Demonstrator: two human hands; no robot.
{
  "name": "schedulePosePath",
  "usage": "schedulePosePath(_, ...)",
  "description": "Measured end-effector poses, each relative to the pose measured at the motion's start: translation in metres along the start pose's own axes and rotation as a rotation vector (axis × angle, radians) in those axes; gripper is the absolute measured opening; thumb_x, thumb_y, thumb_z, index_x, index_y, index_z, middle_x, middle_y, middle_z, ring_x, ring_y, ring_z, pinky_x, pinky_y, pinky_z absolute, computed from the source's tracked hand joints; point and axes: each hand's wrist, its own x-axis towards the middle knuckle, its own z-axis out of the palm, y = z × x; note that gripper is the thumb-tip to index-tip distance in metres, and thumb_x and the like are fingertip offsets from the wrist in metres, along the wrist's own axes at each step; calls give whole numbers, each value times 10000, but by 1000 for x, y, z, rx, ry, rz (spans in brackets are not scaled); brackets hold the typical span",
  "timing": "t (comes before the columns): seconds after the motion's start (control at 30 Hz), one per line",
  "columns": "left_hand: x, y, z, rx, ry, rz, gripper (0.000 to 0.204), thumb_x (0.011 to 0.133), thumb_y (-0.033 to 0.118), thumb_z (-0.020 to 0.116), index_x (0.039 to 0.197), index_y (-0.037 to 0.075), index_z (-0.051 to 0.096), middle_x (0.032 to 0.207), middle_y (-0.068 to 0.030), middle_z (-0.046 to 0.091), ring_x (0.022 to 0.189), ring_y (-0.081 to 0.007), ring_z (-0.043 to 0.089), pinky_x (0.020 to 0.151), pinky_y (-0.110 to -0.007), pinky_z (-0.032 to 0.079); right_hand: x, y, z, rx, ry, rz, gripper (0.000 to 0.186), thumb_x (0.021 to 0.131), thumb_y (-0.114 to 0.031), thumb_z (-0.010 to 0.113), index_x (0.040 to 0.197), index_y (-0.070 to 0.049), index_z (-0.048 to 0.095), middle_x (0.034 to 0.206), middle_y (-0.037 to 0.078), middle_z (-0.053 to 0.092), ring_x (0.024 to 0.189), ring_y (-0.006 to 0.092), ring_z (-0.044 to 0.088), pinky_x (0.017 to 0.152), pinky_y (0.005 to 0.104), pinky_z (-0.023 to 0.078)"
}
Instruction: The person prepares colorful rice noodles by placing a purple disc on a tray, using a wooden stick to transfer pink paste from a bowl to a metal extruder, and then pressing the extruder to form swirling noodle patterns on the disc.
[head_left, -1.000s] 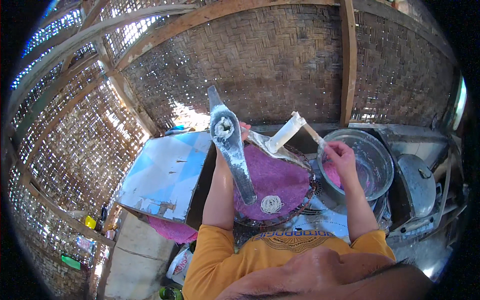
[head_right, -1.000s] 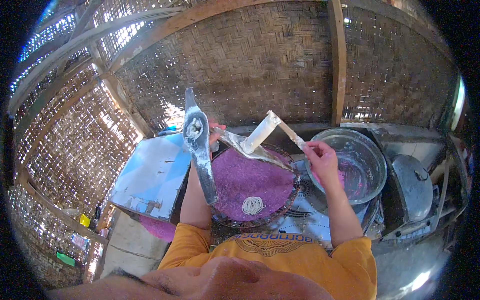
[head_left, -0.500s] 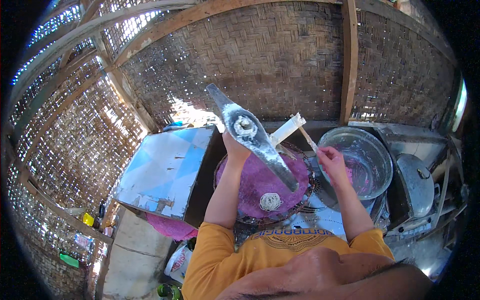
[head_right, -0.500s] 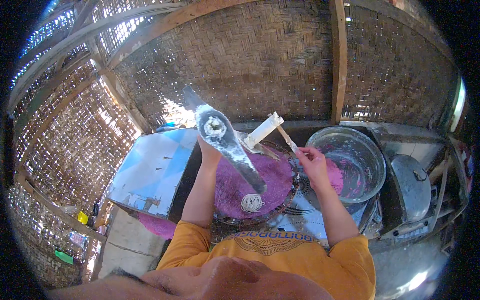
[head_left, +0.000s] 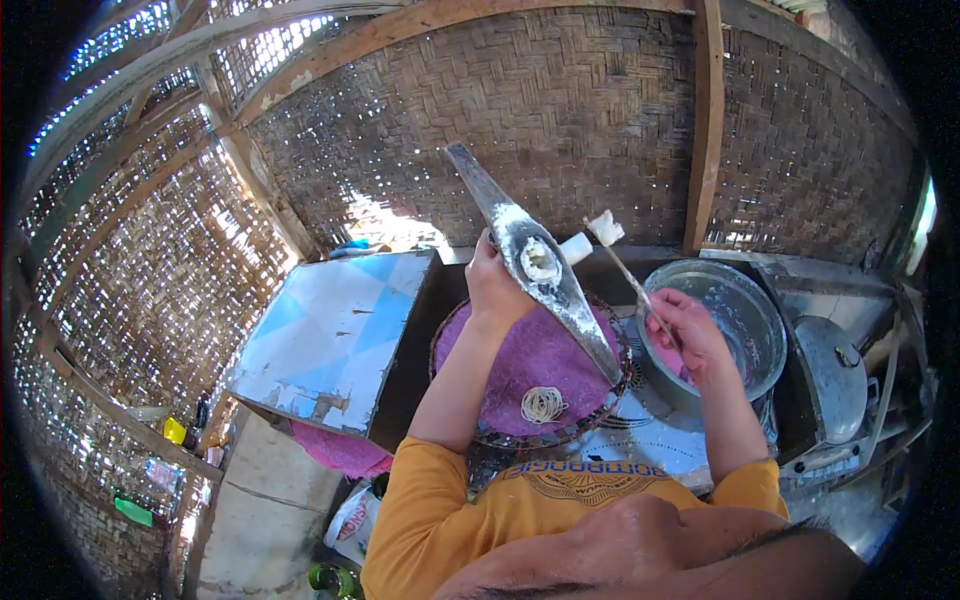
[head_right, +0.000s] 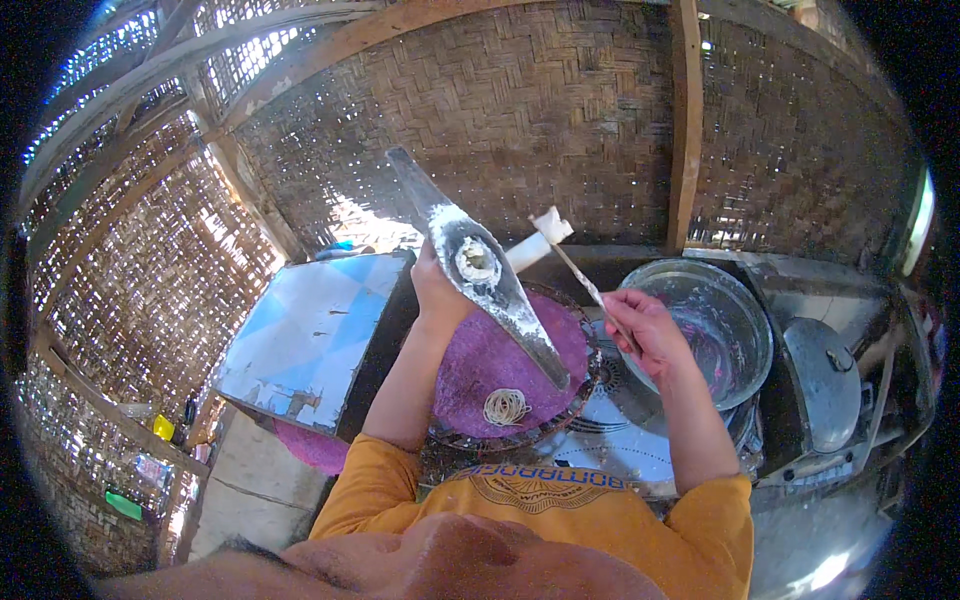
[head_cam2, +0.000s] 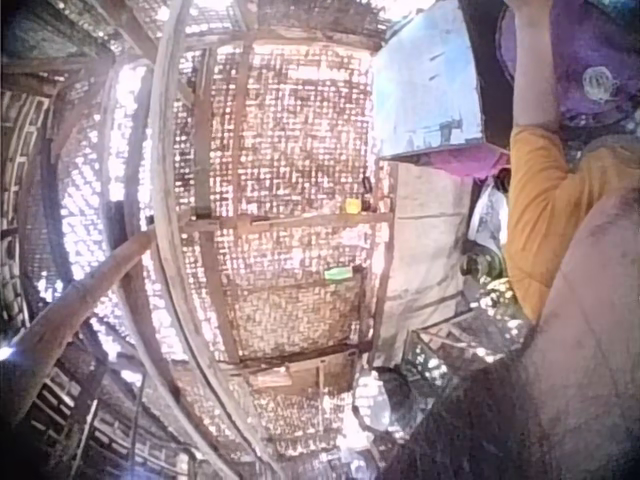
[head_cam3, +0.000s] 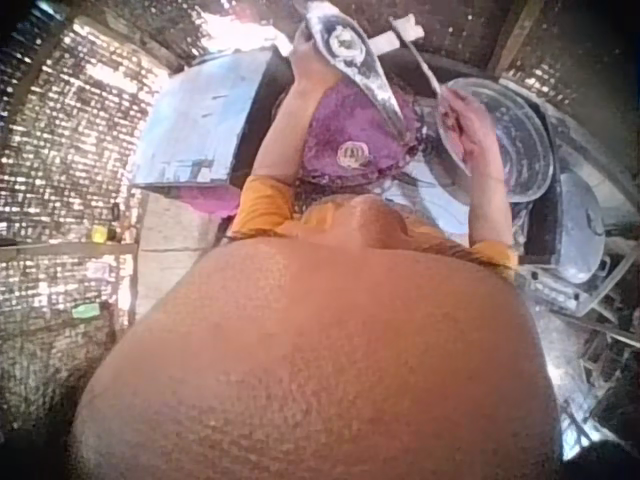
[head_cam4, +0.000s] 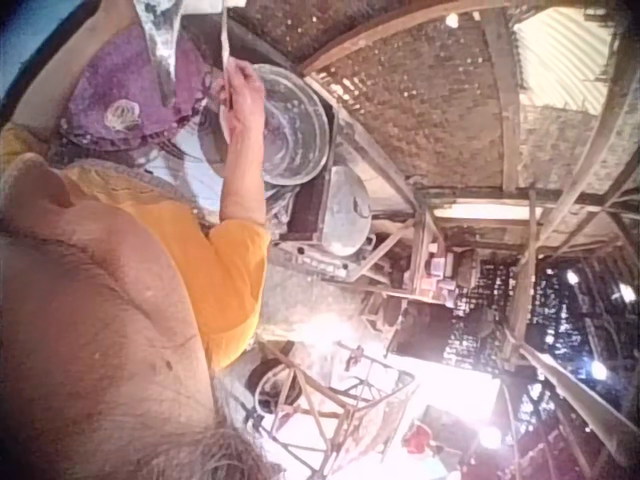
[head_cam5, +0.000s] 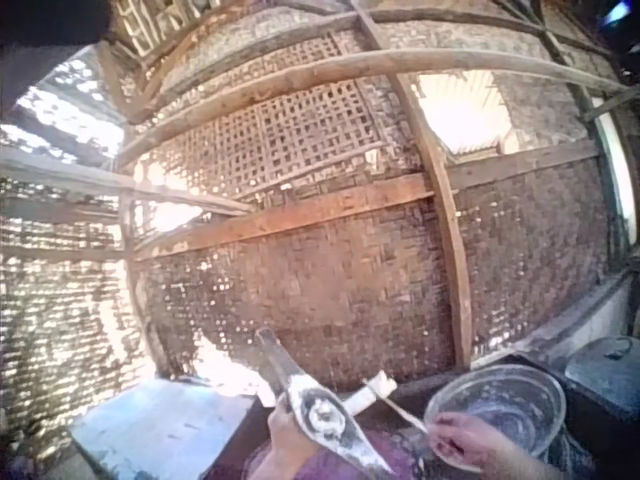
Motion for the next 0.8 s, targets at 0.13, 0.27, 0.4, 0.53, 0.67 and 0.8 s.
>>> schedulePosePath(0.13,0,1,8,-31,15,-24,286,602,227,670,845,86,623,867,-107,594,806,-271,580,695,-335,481,3,-18,33,-467,197,-658,134,795,-146,582,885,-46,579,628,19,536,522,55,477,446,230,370)
schedulePosePath(0.27,3,5,10,-38,8,37,292,623,170,659,866,33,574,860,-141,585,797,-310,572,690,-351,451,-6,-29,45,-1270,559,-1406,162,732,-68,602,894,-71,602,718,52,585,579,147,538,524,258,409)
schedulePosePath(0.4,-2,-3,12,-99,-45,-64,293,621,162,656,871,37,569,829,-135,594,797,-311,574,695,-356,448,-11,-25,36,-1502,579,-1686,244,679,-117,603,922,-101,609,763,58,586,598,163,550,511,268,406)
schedulePosePath(0.53,-6,-8,14,-94,-72,-142,297,616,162,662,869,38,569,826,-135,597,796,-311,577,694,-355,450,-23,-37,39,-1690,448,-1690,282,667,-121,571,943,-77,604,791,75,582,600,158,539,514,258,397)
schedulePosePath(0.67,-6,1,11,-194,-71,-167,301,595,213,677,845,62,608,848,-137,581,782,-307,575,700,-360,462,-35,-69,43,-1795,255,-1703,256,640,-96,569,890,-58,602,709,33,542,587,142,508,501,251,377)
schedulePosePath(0.8,-3,10,4,-111,-128,-116,372,571,227,712,864,42,577,824,-135,593,781,-289,588,690,-348,458,-53,-120,53,-1911,3,-1624,205,601,-103,578,798,-48,586,638,-2,478,596,130,490,500,254,369)
